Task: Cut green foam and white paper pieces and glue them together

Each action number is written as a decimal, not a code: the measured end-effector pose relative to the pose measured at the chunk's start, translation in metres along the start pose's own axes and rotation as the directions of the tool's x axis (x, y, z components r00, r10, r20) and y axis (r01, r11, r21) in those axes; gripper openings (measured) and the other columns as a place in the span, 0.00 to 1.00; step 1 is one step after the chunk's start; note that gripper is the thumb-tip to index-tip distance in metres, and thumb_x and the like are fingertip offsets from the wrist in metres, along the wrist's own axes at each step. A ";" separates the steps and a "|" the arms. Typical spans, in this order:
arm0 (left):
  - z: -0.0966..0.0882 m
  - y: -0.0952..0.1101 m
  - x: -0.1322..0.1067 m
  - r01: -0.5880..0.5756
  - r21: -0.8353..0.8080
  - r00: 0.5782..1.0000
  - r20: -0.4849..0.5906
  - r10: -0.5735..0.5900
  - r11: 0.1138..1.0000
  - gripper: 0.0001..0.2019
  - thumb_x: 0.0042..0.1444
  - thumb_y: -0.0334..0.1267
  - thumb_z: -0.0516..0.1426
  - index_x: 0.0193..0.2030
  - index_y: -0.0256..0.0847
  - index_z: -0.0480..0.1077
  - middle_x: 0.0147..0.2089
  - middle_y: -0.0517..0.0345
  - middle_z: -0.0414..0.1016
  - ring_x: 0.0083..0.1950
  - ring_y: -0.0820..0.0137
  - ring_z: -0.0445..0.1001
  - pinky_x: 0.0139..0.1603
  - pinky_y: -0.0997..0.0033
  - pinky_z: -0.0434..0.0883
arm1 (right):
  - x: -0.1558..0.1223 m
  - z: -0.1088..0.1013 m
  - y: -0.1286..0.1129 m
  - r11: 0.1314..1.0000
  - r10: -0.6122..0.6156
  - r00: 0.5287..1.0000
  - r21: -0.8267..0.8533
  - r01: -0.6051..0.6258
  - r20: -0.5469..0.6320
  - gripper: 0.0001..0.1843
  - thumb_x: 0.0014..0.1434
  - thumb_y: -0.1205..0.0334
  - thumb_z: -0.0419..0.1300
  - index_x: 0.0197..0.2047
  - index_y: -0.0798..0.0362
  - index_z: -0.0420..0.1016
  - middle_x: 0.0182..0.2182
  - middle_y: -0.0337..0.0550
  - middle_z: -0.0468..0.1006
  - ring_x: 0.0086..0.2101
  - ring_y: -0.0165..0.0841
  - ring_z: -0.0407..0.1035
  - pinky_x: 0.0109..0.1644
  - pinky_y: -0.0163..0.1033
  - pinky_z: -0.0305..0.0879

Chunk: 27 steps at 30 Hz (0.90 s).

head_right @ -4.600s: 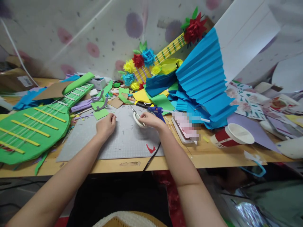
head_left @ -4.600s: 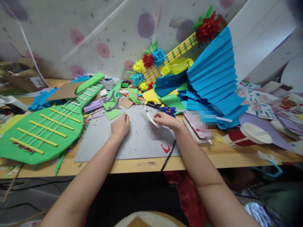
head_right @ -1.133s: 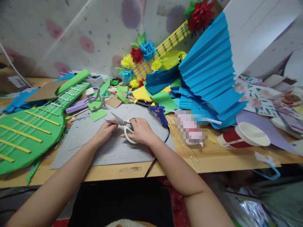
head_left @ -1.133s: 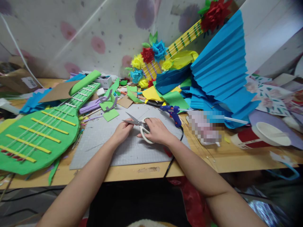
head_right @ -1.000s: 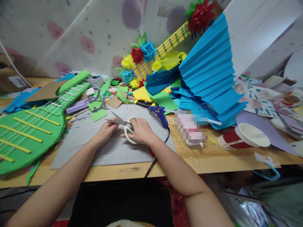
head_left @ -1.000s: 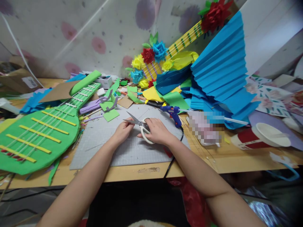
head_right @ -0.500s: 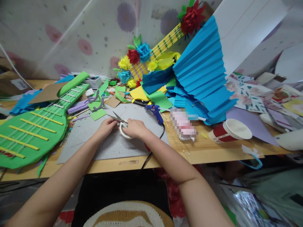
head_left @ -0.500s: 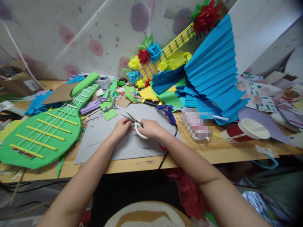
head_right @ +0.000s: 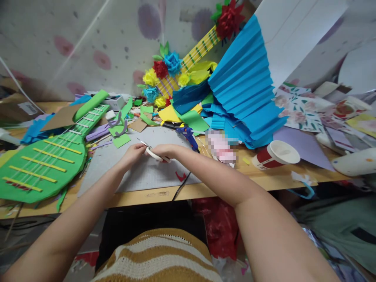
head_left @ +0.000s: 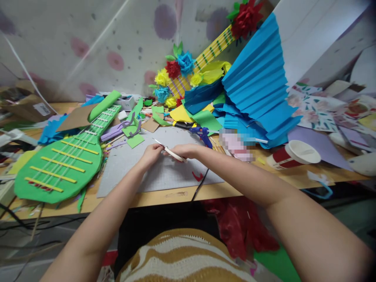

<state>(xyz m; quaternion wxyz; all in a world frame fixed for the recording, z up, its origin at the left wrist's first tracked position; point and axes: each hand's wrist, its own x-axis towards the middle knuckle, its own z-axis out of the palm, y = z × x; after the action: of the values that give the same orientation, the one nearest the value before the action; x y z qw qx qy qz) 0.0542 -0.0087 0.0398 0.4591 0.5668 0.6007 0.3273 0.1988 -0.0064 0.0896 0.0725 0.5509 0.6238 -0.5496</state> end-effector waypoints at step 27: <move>0.006 0.007 0.003 0.093 0.034 0.995 0.037 -0.094 0.995 0.10 0.45 0.36 0.52 0.29 0.36 0.73 0.20 0.64 0.65 0.24 0.74 0.59 0.30 0.74 0.55 | 0.010 -0.006 0.009 0.975 0.061 0.994 0.206 -0.078 0.089 0.12 0.51 0.62 0.53 0.21 0.54 0.54 0.12 0.30 0.52 0.13 0.21 0.48 0.16 0.28 0.48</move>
<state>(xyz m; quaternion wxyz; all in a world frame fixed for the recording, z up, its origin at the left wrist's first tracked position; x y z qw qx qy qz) 0.0621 -0.0054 0.0432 0.4761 0.5516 0.6229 0.2848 0.2057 0.0023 0.0796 0.0589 0.5541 0.5394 -0.6313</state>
